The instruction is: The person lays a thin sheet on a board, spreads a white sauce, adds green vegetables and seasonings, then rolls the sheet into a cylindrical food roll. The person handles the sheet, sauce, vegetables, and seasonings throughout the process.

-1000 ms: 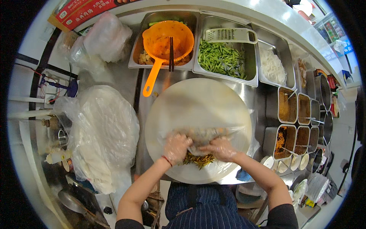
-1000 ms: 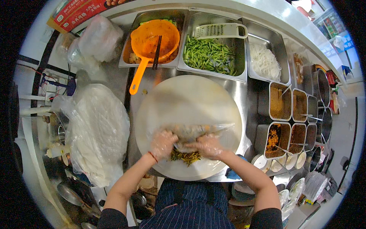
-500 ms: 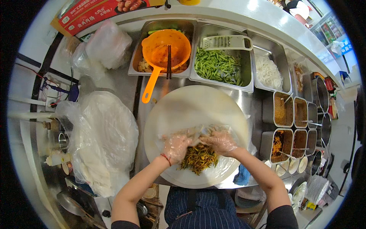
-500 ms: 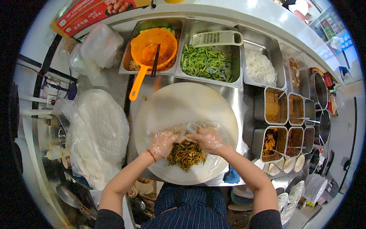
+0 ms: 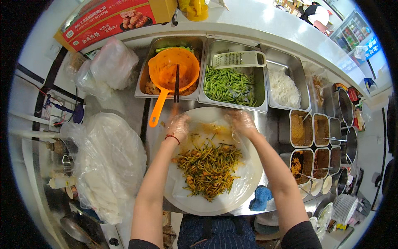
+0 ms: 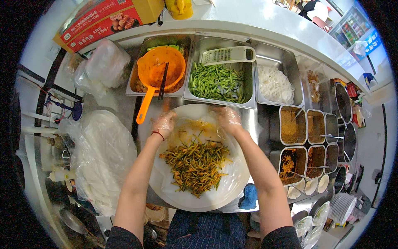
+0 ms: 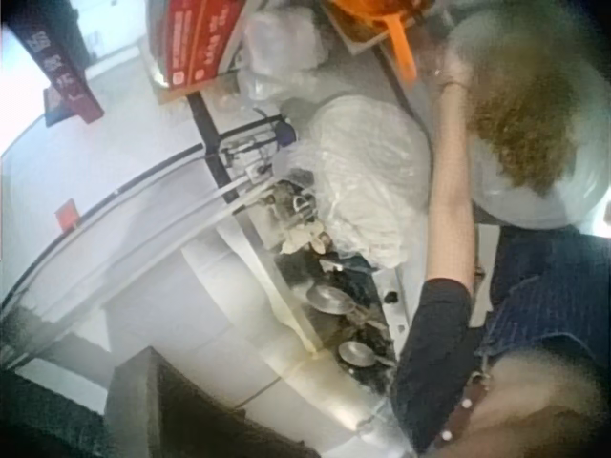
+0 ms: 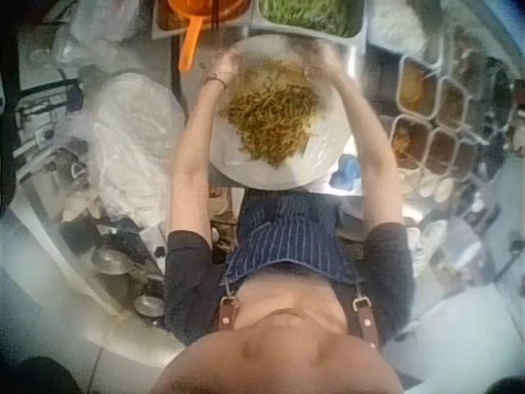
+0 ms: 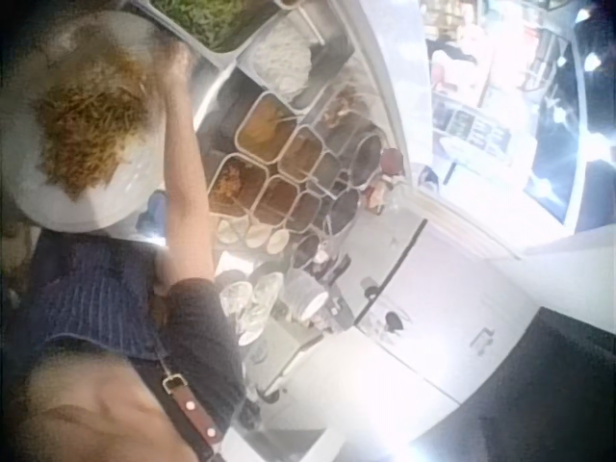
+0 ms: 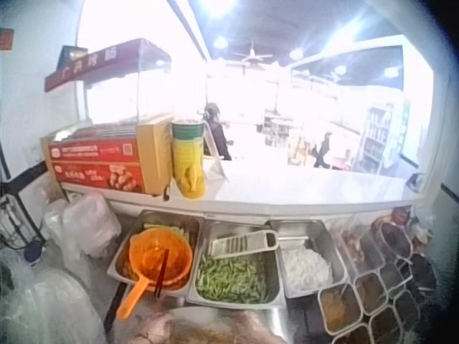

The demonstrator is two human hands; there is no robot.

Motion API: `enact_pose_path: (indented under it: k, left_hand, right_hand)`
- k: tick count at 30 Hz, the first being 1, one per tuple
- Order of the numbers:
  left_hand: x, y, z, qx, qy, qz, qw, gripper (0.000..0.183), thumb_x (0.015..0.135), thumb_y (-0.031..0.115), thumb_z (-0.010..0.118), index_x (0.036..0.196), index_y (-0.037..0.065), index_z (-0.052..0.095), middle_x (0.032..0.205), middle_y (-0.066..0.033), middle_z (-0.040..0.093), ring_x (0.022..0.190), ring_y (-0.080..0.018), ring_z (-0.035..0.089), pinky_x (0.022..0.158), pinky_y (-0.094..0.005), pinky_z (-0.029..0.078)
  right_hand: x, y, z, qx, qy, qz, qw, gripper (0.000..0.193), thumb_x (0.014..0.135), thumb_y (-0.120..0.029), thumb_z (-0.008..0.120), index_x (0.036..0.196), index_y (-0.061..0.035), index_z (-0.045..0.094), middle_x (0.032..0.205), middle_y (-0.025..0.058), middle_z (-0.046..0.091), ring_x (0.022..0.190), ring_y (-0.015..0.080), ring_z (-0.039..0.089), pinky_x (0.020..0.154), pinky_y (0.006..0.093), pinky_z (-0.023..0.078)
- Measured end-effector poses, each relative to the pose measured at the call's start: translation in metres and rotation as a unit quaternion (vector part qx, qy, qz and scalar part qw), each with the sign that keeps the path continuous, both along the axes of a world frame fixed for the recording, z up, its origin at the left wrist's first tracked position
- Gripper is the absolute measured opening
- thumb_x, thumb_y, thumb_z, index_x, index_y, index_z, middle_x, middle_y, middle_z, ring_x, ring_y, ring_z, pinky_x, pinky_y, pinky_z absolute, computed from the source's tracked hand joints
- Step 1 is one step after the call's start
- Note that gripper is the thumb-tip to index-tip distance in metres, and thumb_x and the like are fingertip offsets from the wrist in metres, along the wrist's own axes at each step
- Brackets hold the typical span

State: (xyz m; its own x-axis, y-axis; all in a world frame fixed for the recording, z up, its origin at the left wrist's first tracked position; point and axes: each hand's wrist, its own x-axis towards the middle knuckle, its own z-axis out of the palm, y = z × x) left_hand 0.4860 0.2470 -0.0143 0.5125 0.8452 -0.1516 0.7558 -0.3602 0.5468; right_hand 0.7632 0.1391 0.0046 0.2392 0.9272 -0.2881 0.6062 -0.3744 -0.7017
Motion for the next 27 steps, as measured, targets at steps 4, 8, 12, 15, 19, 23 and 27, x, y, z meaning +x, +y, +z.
enact_pose_path:
  k: [4,8,12,15,19,23,27]
  left_hand:
    - [-0.017,-0.033,-0.006,0.085,-0.067,0.086,0.99,0.032,0.083,0.01,0.061,0.115,0.004,0.062,0.112,-0.0203,0.059,0.105,-0.0392,0.055,0.093,-0.0473,0.044]
    - [-0.027,-0.103,0.03,0.15,-0.173,0.115,0.967,0.029,0.081,0.008,0.061,0.109,0.002,0.062,0.101,-0.0165,0.058,0.099,-0.0368,0.054,0.093,-0.0453,0.043]
    - [-0.009,-0.19,0.049,0.073,-0.272,0.12,0.952,0.02,0.078,0.003,0.06,0.097,0.004,0.064,0.095,-0.0143,0.062,0.094,-0.0331,0.057,0.088,-0.041,0.044]
    - [-0.01,-0.25,0.044,-0.017,-0.28,0.094,0.955,0.022,0.08,0.003,0.062,0.102,0.005,0.064,0.092,-0.0126,0.063,0.084,-0.0279,0.061,0.078,-0.0378,0.049]
    - [-0.018,-0.298,0.028,-0.232,-0.361,0.206,0.879,0.027,0.09,0.011,0.063,0.114,0.001,0.057,0.096,-0.0096,0.065,0.087,-0.0194,0.063,0.079,-0.0311,0.051]
    - [-0.029,-0.305,0.004,-0.372,-0.486,0.357,0.706,0.028,0.095,0.014,0.061,0.118,0.001,0.056,0.107,-0.0077,0.066,0.096,-0.0174,0.063,0.088,-0.031,0.051]
    - [-0.042,-0.293,-0.007,-0.324,-0.41,0.327,0.787,0.025,0.092,0.013,0.065,0.111,-0.002,0.06,0.098,-0.0085,0.068,0.085,-0.0166,0.064,0.077,-0.0317,0.052]
  right_hand:
    - [0.009,-0.054,-0.004,0.059,-0.125,-0.109,0.984,0.026,0.087,-0.024,0.061,0.103,-0.0058,0.071,0.097,0.0191,0.07,0.092,0.0369,0.067,0.084,0.0457,0.053]
    - [-0.015,-0.138,-0.01,-0.024,-0.167,-0.095,0.981,0.017,0.083,-0.021,0.065,0.086,-0.0036,0.067,0.088,0.0201,0.068,0.083,0.0373,0.068,0.076,0.0486,0.052]
    - [-0.028,-0.17,-0.039,0.088,-0.272,-0.063,0.956,0.012,0.081,-0.017,0.066,0.082,-0.0064,0.063,0.08,0.0182,0.065,0.076,0.039,0.065,0.067,0.0475,0.052]
    - [-0.029,-0.166,-0.039,0.025,-0.283,-0.119,0.951,0.009,0.083,-0.016,0.064,0.085,-0.0078,0.062,0.081,0.0193,0.063,0.078,0.0396,0.063,0.066,0.0468,0.052]
    - [-0.063,-0.137,-0.014,0.057,-0.055,-0.125,0.989,0.018,0.096,-0.021,0.056,0.085,-0.0061,0.053,0.078,0.0117,0.058,0.067,0.0261,0.057,0.058,0.04,0.046]
    - [-0.143,-0.083,0.011,0.08,-0.051,0.096,0.991,0.022,0.1,-0.025,0.053,0.108,-0.0039,0.052,0.096,0.0102,0.055,0.08,0.0216,0.057,0.066,0.0361,0.049]
    - [-0.19,-0.07,0.021,0.067,0.069,0.238,0.966,0.042,0.098,-0.023,0.056,0.131,0.0014,0.049,0.128,0.022,0.058,0.1,0.0297,0.067,0.077,0.038,0.057]
